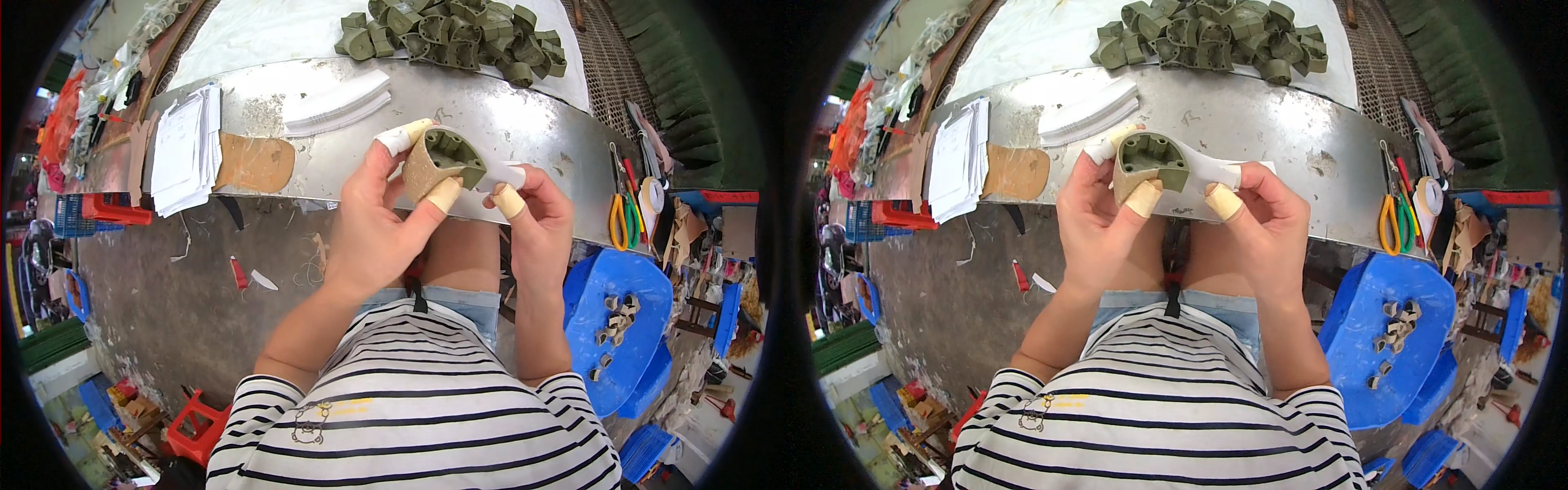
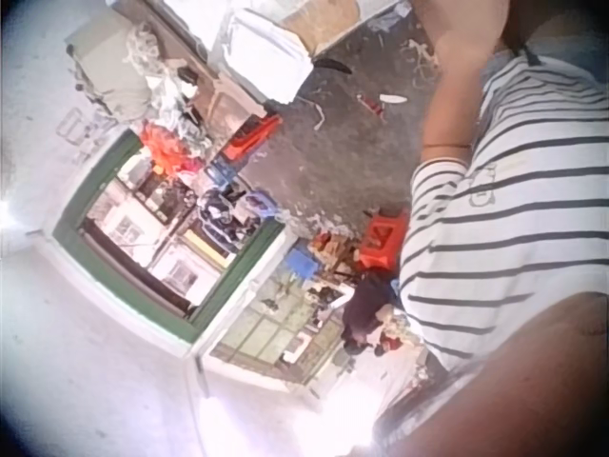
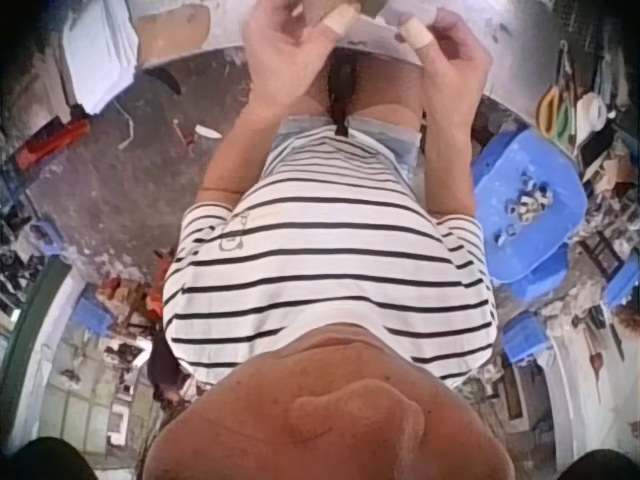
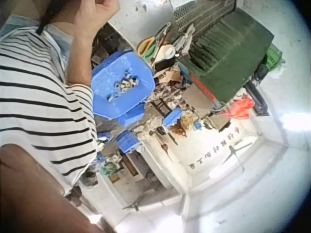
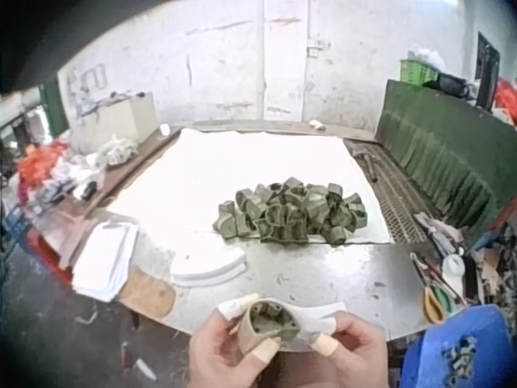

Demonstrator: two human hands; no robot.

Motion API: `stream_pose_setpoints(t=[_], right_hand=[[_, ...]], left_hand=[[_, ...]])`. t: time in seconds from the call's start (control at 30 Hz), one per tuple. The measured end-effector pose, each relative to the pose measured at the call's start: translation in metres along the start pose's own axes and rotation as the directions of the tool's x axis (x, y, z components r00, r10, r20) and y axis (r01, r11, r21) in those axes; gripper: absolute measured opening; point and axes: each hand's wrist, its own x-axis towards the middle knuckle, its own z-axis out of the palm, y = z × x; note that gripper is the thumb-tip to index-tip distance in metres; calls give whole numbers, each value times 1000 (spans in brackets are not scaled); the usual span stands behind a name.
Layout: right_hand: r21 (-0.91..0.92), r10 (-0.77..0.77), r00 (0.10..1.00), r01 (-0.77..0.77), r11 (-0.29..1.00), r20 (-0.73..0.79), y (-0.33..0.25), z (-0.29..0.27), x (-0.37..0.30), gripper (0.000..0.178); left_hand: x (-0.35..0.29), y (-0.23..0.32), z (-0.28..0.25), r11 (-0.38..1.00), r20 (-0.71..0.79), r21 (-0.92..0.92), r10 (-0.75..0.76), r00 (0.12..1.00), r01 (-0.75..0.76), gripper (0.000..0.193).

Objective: The recorder is assembling green padded shoe components by folding them and attaching them to white material strips at a manufacturing workbench.

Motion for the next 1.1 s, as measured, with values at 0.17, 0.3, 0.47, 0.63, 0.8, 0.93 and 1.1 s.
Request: stream_pose_setpoints(t=[0.17,0.3,0.47,0.63,0.8,0.93,1.1], right_hand=[[-77,-97,995,97,992,7,-6,7,-3,8],[-207,-168,986,162,965,-10,-7,9,-5,8],[-212,-297,953,303,929,58,-7,1,-5,18],[-133,-252,965,260,957,76,4,-2,11,31],[-180,-214,977,212,961,6,1,0,16,37],[-450,-436,868,496,742,237,-7,-4,21,32],[-518,-383,866,500,694,322,-20,-10,19,22]], left_hand=[[-3,-6,7,996,-60,18,83,995,-82,51],[-3,-12,16,969,-88,117,227,970,-216,50],[10,-3,12,987,-51,-87,130,990,-135,44],[19,-4,0,870,233,-271,-355,905,411,42],[8,-12,2,887,238,-418,-102,966,196,59],[13,-9,-3,967,277,-162,-147,949,197,61],[11,-7,-3,971,281,-150,-138,950,185,60]])
